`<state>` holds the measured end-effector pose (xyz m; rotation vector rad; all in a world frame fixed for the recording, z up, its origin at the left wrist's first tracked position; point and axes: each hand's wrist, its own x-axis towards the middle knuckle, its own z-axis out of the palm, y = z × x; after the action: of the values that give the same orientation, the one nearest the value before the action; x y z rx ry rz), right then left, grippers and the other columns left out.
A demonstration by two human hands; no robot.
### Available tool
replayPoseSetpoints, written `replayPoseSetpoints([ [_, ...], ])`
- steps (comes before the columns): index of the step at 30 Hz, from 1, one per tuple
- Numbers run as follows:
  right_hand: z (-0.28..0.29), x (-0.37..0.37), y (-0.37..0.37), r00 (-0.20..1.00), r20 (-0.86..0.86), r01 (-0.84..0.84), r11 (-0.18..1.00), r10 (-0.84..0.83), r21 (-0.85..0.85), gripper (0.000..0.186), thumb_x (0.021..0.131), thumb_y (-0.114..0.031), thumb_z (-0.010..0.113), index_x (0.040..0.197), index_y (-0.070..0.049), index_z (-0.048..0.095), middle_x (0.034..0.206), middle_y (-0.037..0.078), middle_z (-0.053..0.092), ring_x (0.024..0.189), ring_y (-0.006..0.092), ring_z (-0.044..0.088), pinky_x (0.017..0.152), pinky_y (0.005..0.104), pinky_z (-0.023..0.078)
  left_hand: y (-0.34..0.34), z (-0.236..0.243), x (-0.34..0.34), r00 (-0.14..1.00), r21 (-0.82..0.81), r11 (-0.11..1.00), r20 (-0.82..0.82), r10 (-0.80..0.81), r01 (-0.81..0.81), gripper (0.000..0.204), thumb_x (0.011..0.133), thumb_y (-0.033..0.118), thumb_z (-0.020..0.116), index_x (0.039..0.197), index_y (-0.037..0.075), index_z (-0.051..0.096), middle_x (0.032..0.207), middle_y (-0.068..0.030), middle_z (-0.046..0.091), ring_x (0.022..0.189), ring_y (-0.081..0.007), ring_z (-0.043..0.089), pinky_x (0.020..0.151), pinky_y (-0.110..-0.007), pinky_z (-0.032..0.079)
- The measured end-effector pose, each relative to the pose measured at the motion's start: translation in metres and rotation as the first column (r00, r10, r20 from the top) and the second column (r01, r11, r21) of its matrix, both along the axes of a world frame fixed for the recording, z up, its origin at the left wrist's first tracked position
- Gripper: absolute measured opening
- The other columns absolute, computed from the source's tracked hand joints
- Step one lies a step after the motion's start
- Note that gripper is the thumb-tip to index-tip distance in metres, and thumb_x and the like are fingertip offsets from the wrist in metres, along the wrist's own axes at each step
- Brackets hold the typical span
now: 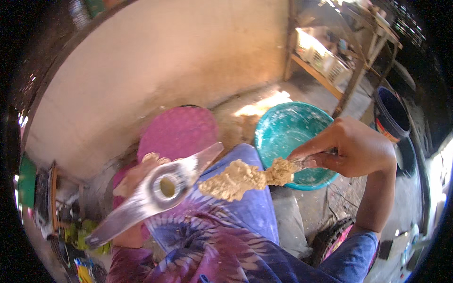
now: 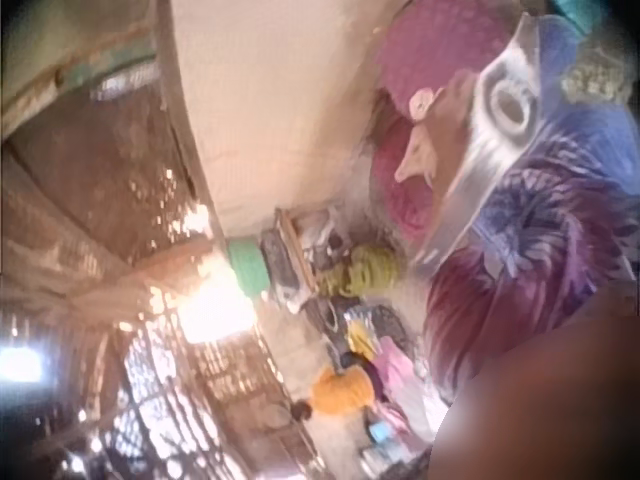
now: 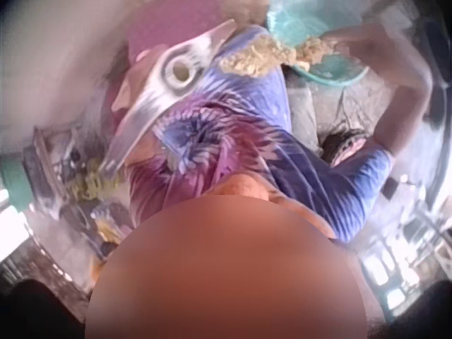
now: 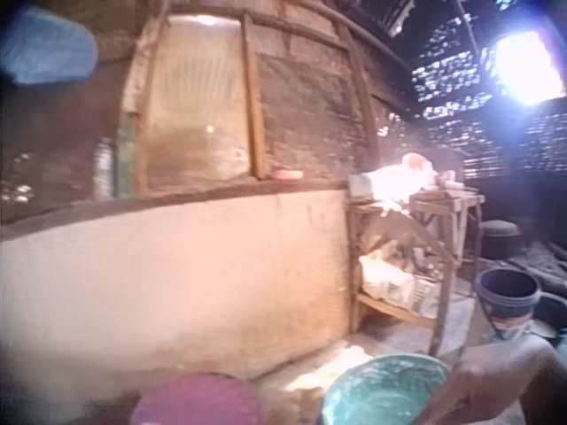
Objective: The person sits on the floor and uses a manual noodle press to extrude dough into spiral-shaped noodles onto a pink mat. They repeatedly scoop dough from a green basin, load it into the press, and squeeze the handle to form noodles, then place the finished mat aside and replace it with a new one.
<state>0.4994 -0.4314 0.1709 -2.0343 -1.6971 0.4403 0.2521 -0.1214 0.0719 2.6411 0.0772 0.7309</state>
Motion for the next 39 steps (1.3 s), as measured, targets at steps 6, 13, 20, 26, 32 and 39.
replayPoseSetpoints([
  [6, 0.003, -0.073, 0.093, 0.694, 0.692, -0.326, 0.944, 0.198, 0.057, 0.027, 0.076, -0.009, 0.064, 0.102, -0.006, 0.068, 0.082, 0.006, 0.068, 0.075, 0.0212, 0.068, 0.059, 0.0317, 0.051, -0.007, -0.023, -0.02, 0.978, -0.185, 0.972, -0.179, 0.11, -0.144, 0.034, 0.073, 0.025, 0.068, 0.103, 0.011, 0.061, 0.091, -0.0093, 0.064, 0.08, -0.0307, 0.065, 0.067, -0.04, 0.05],
  [13, -0.043, -0.162, 0.116, 0.384, 0.922, -0.409, 0.905, 0.053, 0.119, 0.036, 0.076, -0.015, 0.06, 0.111, -0.008, 0.064, 0.072, -0.001, 0.053, 0.062, 0.0134, 0.054, 0.051, 0.0281, 0.042, 0.018, -0.044, -0.056, 0.963, 0.008, 0.965, 0.056, 0.262, -0.263, 0.054, 0.062, 0.035, 0.079, 0.109, 0.013, 0.064, 0.094, -0.0099, 0.067, 0.08, -0.0318, 0.066, 0.066, -0.039, 0.053],
  [20, 0.011, -0.156, 0.084, 0.424, 0.906, -0.322, 0.933, -0.012, 0.162, 0.038, 0.074, -0.016, 0.06, 0.111, -0.008, 0.064, 0.074, -0.002, 0.053, 0.066, 0.0133, 0.053, 0.054, 0.0274, 0.043, 0.036, -0.05, -0.078, 0.891, -0.085, 0.898, 0.111, 0.439, -0.432, 0.054, 0.06, 0.029, 0.085, 0.105, 0.008, 0.064, 0.093, -0.0106, 0.068, 0.085, -0.0275, 0.068, 0.073, -0.034, 0.053],
  [26, -0.022, -0.169, 0.129, 0.384, 0.908, -0.352, 0.936, 0.169, -0.025, 0.031, 0.076, -0.017, 0.059, 0.106, -0.007, 0.063, 0.074, -0.001, 0.054, 0.068, 0.0152, 0.058, 0.058, 0.0289, 0.046, 0.019, -0.058, -0.072, 0.915, -0.046, 0.926, 0.139, 0.378, -0.375, 0.044, 0.066, 0.029, 0.077, 0.104, 0.011, 0.063, 0.091, -0.0094, 0.066, 0.08, -0.0309, 0.066, 0.068, -0.036, 0.052],
  [32, -0.022, -0.167, 0.127, 0.536, 0.837, -0.4, 0.907, 0.113, 0.134, 0.039, 0.076, -0.014, 0.06, 0.114, -0.01, 0.063, 0.071, 0.001, 0.056, 0.062, 0.0158, 0.059, 0.054, 0.0298, 0.047, 0.027, -0.05, -0.082, 0.9, -0.093, 0.899, 0.051, 0.433, -0.427, 0.036, 0.074, 0.035, 0.075, 0.102, 0.014, 0.064, 0.09, -0.0077, 0.068, 0.075, -0.0285, 0.066, 0.066, -0.038, 0.054],
  [39, -0.09, -0.172, 0.167, 0.988, 0.092, 0.048, 0.825, -0.12, 0.563, 0.057, 0.077, 0.005, 0.055, 0.133, -0.01, 0.051, 0.09, 0.017, 0.06, 0.072, 0.0351, 0.061, 0.063, 0.0425, 0.051, 0.024, -0.044, -0.071, 0.839, -0.146, 0.857, 0.178, 0.514, -0.494, 0.041, 0.068, 0.022, 0.079, 0.102, 0.003, 0.065, 0.099, -0.0142, 0.068, 0.09, -0.0287, 0.067, 0.082, -0.034, 0.053],
])
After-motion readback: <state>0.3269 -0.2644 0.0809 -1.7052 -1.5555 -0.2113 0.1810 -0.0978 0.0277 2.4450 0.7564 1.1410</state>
